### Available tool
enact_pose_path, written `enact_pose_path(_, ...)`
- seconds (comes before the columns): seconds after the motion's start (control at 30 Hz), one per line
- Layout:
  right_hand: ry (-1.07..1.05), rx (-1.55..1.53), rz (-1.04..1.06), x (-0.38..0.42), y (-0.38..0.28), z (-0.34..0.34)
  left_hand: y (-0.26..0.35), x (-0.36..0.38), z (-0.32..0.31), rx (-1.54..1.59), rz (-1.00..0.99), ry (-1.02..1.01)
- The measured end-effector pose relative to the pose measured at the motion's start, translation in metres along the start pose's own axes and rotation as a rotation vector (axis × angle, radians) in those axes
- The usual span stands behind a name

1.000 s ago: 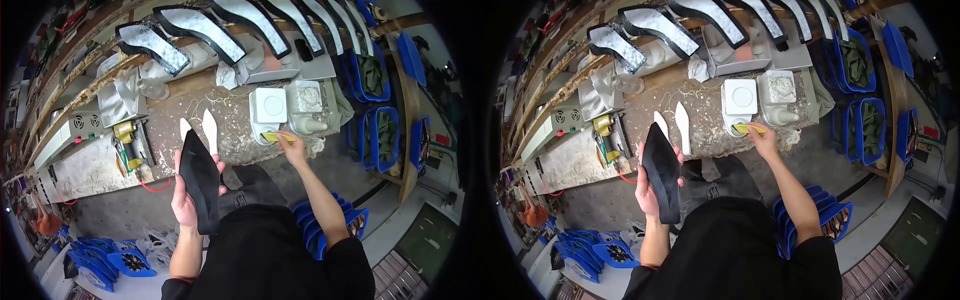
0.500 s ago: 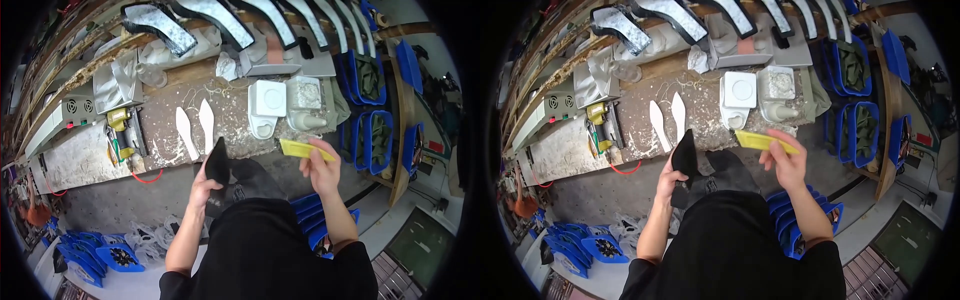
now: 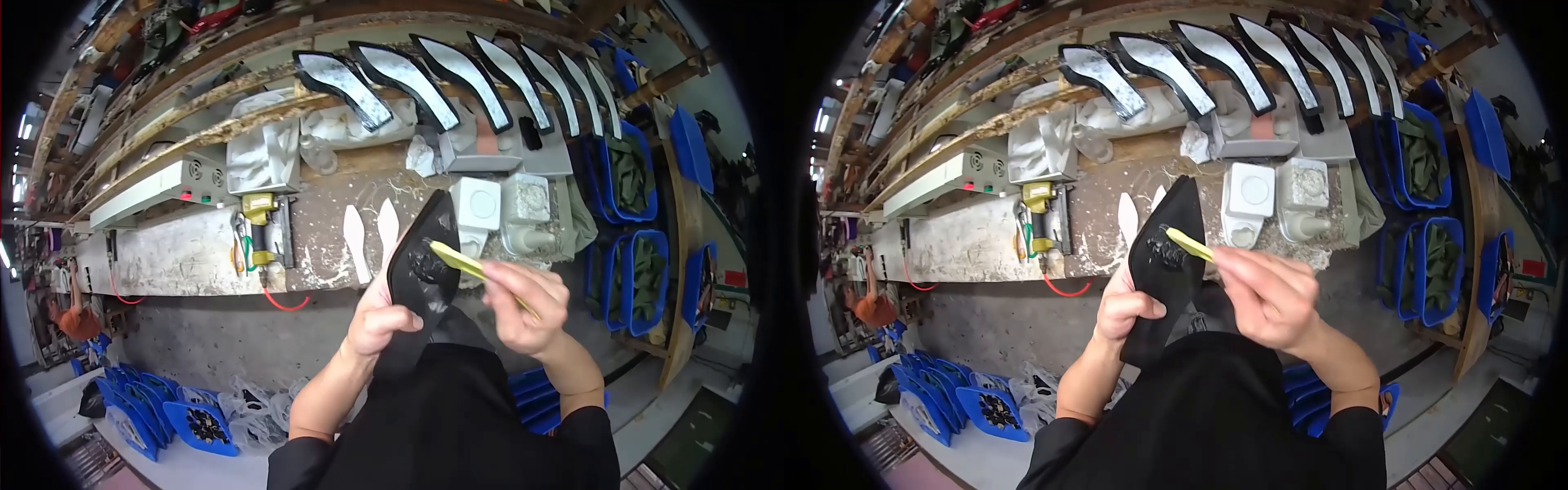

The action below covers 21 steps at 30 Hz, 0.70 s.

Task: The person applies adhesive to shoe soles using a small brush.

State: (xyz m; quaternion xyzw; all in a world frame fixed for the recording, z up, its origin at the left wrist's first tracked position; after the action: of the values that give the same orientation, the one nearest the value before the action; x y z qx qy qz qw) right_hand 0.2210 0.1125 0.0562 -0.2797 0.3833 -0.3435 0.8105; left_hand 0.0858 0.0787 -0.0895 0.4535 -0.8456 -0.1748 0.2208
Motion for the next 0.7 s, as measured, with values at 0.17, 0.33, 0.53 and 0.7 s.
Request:
enact_pose_path(0.17, 0.019, 0.072, 0.120, 0.000, -0.033, -0.009, 0.017, 0.020, -0.011, -0.133, -0.068, 0.004)
enact_pose_path(0.33, 0.039, 0.063, 0.243, -0.006, -0.046, -0.013, 0.044, 0.041, -0.019, -0.149, -0.206, 0.108)
enact_pose_path(0.53, 0.065, 0.079, 0.219, -0.008, -0.053, -0.008, 0.049, 0.058, -0.026, -0.204, -0.241, 0.018)
enact_pose_path(0.7, 0.181, -0.504, -0.421, -0.018, 0.029, 0.003, 0.033, 0.077, -0.024, -0.159, -0.254, -0.073)
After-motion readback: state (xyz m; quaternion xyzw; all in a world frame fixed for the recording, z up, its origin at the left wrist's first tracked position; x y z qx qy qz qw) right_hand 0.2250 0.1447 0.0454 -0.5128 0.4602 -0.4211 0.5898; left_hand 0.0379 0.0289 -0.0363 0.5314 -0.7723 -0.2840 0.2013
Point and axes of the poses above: each hand's wrist, its own x-axis away from the middle knuckle, its own z-axis out of the back of the hand, y = z × x, the point moved 10 cm from there along -x, towards the middle knuckle, and after that the axes turned 7 degrees about -y, right-handed, at the moved point
